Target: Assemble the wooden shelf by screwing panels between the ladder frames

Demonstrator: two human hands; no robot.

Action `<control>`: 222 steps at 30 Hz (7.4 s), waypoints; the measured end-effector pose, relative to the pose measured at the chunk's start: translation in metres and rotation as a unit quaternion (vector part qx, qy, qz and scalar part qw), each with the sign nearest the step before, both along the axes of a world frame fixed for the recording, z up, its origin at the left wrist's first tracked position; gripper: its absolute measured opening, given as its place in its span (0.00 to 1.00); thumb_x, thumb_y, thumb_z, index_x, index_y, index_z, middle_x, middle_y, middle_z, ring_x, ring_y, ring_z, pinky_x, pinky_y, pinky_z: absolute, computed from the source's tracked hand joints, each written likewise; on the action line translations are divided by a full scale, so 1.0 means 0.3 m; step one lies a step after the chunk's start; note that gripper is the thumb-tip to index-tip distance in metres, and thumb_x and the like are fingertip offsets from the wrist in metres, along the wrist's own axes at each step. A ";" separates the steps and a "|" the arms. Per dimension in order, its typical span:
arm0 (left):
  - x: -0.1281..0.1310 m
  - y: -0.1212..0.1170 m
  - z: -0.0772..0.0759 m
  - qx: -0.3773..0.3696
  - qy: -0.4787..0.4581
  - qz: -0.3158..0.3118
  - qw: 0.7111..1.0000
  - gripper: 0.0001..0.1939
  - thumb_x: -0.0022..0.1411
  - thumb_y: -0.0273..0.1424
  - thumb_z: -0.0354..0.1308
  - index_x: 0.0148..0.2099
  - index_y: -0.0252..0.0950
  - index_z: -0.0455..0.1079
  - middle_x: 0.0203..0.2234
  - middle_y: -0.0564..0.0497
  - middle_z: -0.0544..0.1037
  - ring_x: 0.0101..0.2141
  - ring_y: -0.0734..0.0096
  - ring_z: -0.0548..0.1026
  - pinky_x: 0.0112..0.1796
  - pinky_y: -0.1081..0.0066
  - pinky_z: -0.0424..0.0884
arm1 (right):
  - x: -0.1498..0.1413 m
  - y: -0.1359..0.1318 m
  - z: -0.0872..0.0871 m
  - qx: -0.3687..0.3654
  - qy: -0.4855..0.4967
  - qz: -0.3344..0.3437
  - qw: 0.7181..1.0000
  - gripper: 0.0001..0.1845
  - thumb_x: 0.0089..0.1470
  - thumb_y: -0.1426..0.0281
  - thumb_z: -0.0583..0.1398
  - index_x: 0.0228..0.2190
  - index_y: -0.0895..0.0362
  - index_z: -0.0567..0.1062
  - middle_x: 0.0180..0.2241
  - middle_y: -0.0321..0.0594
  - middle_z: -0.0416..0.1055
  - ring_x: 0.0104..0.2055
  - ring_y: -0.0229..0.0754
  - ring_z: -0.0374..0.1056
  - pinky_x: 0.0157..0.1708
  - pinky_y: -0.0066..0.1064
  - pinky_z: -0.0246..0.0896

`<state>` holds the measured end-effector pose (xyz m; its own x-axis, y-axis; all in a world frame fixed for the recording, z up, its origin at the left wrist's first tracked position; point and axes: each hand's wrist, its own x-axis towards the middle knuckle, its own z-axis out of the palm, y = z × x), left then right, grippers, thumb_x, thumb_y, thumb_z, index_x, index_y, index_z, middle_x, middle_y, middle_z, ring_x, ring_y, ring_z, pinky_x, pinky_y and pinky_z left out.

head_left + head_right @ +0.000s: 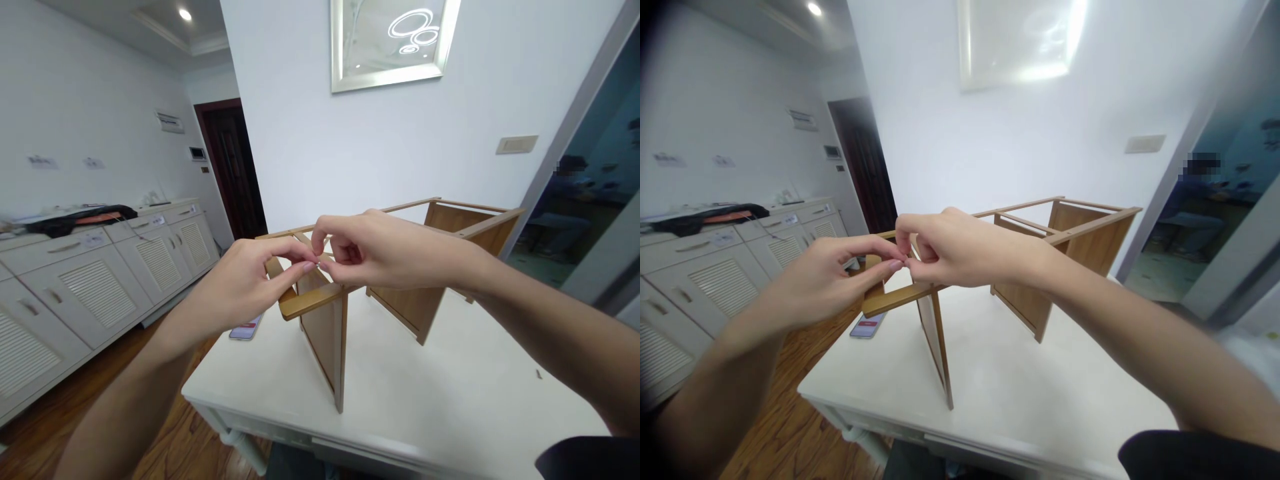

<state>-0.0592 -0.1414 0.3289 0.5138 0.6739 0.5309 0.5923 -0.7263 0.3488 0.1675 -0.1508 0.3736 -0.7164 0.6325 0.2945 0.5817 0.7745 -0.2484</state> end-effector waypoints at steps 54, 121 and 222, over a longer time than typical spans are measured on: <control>0.049 -0.079 -0.160 0.181 -0.006 -0.024 0.983 0.10 0.70 0.34 0.62 0.52 0.44 0.74 0.44 0.53 0.83 0.45 0.69 0.79 0.49 0.65 0.70 | 0.134 -0.033 0.057 -0.124 -0.059 0.045 0.990 0.20 0.57 0.51 0.67 0.45 0.50 0.83 0.27 0.31 0.73 0.27 0.35 0.66 0.28 0.28 0.56; -0.052 -0.004 -0.207 0.348 -0.044 -0.125 0.928 0.16 0.60 0.18 0.68 0.49 0.34 0.76 0.40 0.46 0.82 0.41 0.67 0.80 0.42 0.67 0.77 | 0.116 -0.043 0.026 -0.115 -0.024 0.071 0.991 0.15 0.65 0.59 0.63 0.47 0.53 0.84 0.38 0.35 0.82 0.35 0.35 0.75 0.35 0.25 0.65; -0.065 -0.020 -0.174 0.281 -0.028 -0.145 0.948 0.16 0.61 0.20 0.69 0.51 0.35 0.77 0.42 0.46 0.82 0.44 0.68 0.80 0.45 0.68 0.78 | 0.192 -0.144 -0.153 0.378 -0.101 0.045 0.919 0.18 0.71 0.79 0.46 0.47 0.65 0.75 0.44 0.52 0.80 0.48 0.47 0.77 0.46 0.35 0.75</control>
